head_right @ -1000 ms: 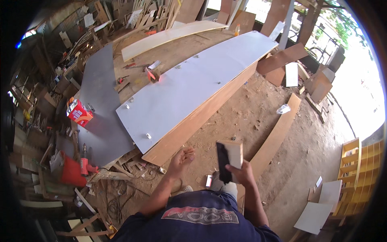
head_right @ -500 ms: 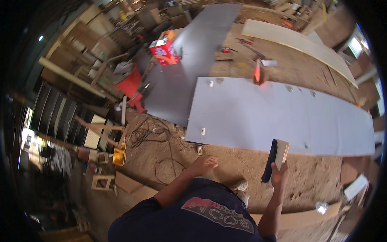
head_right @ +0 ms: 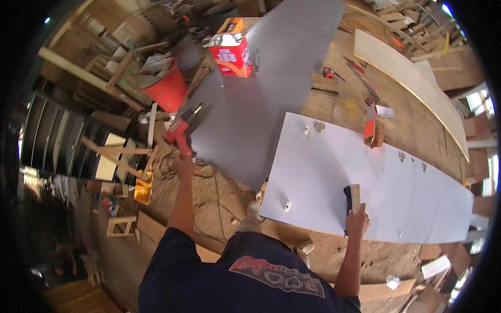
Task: The person uses a heat gun and a block to press edge banding onto a large white panel, then applies adhesive from a bottle to the panel edge and presses a strip of material into place by hand.
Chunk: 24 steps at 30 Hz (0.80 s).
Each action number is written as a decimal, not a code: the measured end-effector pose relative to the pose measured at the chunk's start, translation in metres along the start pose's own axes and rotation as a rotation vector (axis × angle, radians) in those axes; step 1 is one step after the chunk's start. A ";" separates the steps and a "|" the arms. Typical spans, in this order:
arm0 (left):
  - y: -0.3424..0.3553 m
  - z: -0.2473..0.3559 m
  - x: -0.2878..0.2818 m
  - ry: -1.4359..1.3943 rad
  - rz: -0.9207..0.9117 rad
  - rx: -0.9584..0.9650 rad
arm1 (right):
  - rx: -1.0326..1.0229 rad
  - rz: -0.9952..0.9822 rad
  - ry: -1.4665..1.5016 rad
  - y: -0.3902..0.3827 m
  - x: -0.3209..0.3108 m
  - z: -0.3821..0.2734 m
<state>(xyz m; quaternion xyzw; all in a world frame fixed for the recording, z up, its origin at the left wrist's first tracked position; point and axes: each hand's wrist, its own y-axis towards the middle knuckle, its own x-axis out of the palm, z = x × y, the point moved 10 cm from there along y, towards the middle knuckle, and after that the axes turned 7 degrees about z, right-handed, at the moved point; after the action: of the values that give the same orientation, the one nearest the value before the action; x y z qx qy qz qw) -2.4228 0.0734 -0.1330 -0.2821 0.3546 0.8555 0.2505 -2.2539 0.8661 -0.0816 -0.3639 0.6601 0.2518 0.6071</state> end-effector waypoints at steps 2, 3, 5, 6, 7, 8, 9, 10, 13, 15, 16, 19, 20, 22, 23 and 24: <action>0.047 -0.036 0.046 0.021 -0.164 -0.139 | -0.040 0.053 0.028 -0.004 0.006 0.003; 0.062 -0.044 0.070 0.239 -0.227 -0.193 | -0.011 0.072 0.061 -0.005 0.013 0.014; 0.084 -0.072 0.115 0.511 -0.422 -0.291 | 0.022 0.118 0.074 -0.003 0.025 0.035; 0.093 -0.098 0.132 0.430 -0.529 -0.350 | 0.081 0.102 0.113 -0.001 0.034 0.045; 0.098 -0.137 0.131 0.333 -0.608 -0.445 | 0.052 0.045 0.045 0.003 0.016 0.013; 0.102 -0.154 0.144 0.211 -0.677 -0.553 | 0.087 0.024 0.053 0.004 0.012 0.012; 0.099 -0.149 0.150 0.176 -0.749 -0.547 | 0.078 0.011 0.082 0.004 0.001 0.003; 0.085 -0.145 0.154 0.098 -0.824 -0.568 | 0.087 0.022 0.073 0.001 -0.007 0.000; 0.072 -0.125 0.136 -0.320 -0.831 -0.746 | 0.051 -0.021 0.069 0.002 -0.017 -0.007; 0.064 -0.102 0.115 -0.616 -0.711 -0.836 | 0.068 -0.045 0.091 0.001 -0.013 0.002; 0.049 -0.081 0.101 -0.664 -0.664 -0.822 | 0.061 -0.027 0.092 0.001 -0.010 0.009; -0.006 0.027 0.034 -0.741 -0.606 -0.769 | 0.063 0.005 0.113 -0.004 -0.007 0.029; -0.011 0.028 0.017 -0.744 -0.564 -0.752 | 0.028 0.000 0.134 -0.003 -0.007 0.023; -0.029 0.029 -0.006 -0.801 -0.597 -0.653 | -0.023 0.004 0.174 -0.004 -0.014 0.022; -0.047 0.036 -0.031 -0.856 -0.640 -0.567 | -0.035 0.009 0.261 -0.007 -0.020 0.022; -0.069 0.035 -0.055 -0.867 -0.593 -0.549 | -0.046 0.007 0.347 -0.014 -0.027 0.026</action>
<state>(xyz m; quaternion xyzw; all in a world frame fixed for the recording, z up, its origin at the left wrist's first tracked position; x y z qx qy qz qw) -2.3512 0.1301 -0.1078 -0.0483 -0.1085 0.8468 0.5185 -2.2266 0.8829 -0.0570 -0.4134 0.7504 0.2025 0.4744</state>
